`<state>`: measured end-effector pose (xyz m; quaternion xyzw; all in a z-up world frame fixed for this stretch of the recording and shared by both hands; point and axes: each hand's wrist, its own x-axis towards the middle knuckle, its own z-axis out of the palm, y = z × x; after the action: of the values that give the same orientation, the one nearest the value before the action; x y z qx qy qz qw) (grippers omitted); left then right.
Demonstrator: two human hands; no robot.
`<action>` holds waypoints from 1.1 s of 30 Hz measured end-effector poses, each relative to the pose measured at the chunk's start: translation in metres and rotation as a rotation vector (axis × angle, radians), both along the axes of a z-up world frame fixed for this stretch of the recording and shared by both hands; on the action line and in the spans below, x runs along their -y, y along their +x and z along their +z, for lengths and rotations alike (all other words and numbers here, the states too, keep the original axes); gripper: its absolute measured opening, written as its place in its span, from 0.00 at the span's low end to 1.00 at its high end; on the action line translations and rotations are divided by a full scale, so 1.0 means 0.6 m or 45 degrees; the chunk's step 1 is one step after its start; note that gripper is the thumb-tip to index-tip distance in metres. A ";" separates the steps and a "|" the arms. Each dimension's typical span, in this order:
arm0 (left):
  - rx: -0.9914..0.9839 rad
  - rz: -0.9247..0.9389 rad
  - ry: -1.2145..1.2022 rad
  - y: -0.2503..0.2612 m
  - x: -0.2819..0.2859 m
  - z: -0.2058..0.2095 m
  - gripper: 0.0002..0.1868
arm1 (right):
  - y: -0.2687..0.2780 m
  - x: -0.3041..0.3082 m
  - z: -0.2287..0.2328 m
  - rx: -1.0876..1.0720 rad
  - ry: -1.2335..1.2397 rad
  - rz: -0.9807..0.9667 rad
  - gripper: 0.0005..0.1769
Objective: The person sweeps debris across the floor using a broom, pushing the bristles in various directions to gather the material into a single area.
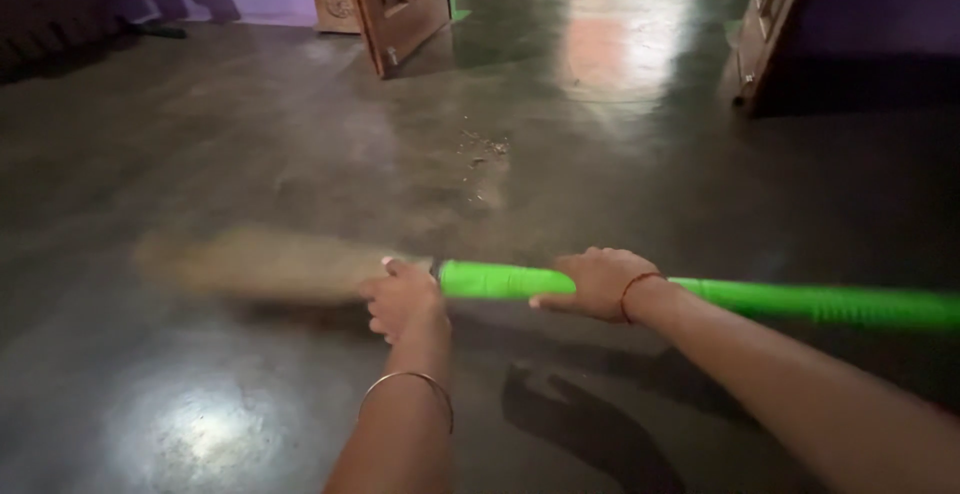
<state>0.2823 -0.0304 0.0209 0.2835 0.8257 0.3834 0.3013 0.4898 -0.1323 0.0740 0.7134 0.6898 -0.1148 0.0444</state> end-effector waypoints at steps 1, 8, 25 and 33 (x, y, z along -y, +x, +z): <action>0.003 -0.006 0.014 0.013 0.001 -0.001 0.31 | 0.012 0.006 0.003 0.046 -0.070 0.063 0.44; 0.102 -0.146 0.006 0.080 0.011 -0.009 0.30 | 0.143 0.050 -0.062 0.157 -0.166 0.019 0.46; 0.245 -0.268 -0.079 0.072 0.060 0.045 0.33 | 0.186 -0.086 0.001 0.088 0.323 -0.750 0.44; 0.100 -0.191 0.096 0.061 0.026 0.013 0.32 | 0.042 -0.037 -0.020 -0.069 0.133 -0.132 0.42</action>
<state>0.3191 -0.0461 0.0285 0.3405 0.7748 0.4013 0.3503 0.5148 -0.1100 0.0622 0.7462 0.6580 -0.1000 -0.0176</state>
